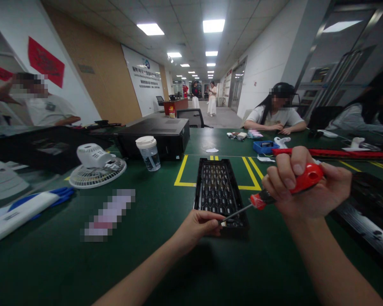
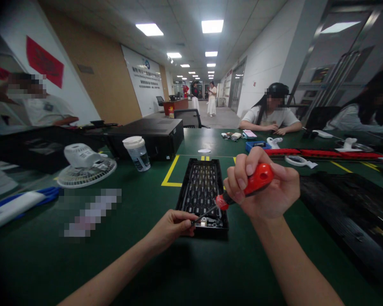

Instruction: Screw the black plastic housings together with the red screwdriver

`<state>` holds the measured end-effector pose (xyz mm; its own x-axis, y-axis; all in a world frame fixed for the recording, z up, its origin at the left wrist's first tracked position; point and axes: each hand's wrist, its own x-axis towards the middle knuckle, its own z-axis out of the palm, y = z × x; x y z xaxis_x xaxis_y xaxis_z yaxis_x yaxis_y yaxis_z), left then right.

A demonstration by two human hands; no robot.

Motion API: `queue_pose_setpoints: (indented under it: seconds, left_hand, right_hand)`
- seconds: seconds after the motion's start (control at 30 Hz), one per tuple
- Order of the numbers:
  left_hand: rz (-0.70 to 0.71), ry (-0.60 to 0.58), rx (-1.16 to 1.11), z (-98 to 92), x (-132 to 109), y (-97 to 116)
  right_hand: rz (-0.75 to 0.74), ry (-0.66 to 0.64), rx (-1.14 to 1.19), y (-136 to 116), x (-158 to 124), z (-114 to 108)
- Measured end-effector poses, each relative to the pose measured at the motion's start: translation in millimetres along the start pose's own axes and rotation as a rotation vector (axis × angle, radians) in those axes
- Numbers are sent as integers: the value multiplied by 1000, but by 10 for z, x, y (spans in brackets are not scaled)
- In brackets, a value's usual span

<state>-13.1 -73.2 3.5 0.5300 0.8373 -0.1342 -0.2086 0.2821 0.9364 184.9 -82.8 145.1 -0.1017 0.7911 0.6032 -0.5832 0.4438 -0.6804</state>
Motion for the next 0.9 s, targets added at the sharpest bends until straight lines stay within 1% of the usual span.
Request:
queue_pose_setpoints:
  seconds: [0.1,0.33,0.43,0.5,0.53,0.6,0.73,0.77,0.83,0.9]
  left_hand:
    - [-5,9,10,-8,6,-8]
    - [21,-43,54,5,-12,69]
    - [51,-5,126,-26,-1,137]
    - [115,72,195,-85,16,181]
    - [143,117,265,-123,25,200]
    - [206,218,438,-209,41,231]
    - [357,478,832,-353,53,251]
    - [386,520,914,-377,53,246]
    - [399,574,1043,-409,53,228]
    - [348,585,1188,-423,57,201]
  right_hand:
    - [-1,1,5,0,-4,-2]
    - [-13,-8,4,-1,-15,-3]
    - [-11,-8,-17,-1,-8,0]
    - [-7,3,-26,0,-3,1]
    - [-7,5,-29,1,0,0]
    - [-7,5,-30,5,5,-3]
    - [-2,13,-33,35,23,-12]
    - [3,15,-33,51,30,-14]
    - [11,11,-31,96,44,-21]
    - [9,-1,-25,161,55,-27]
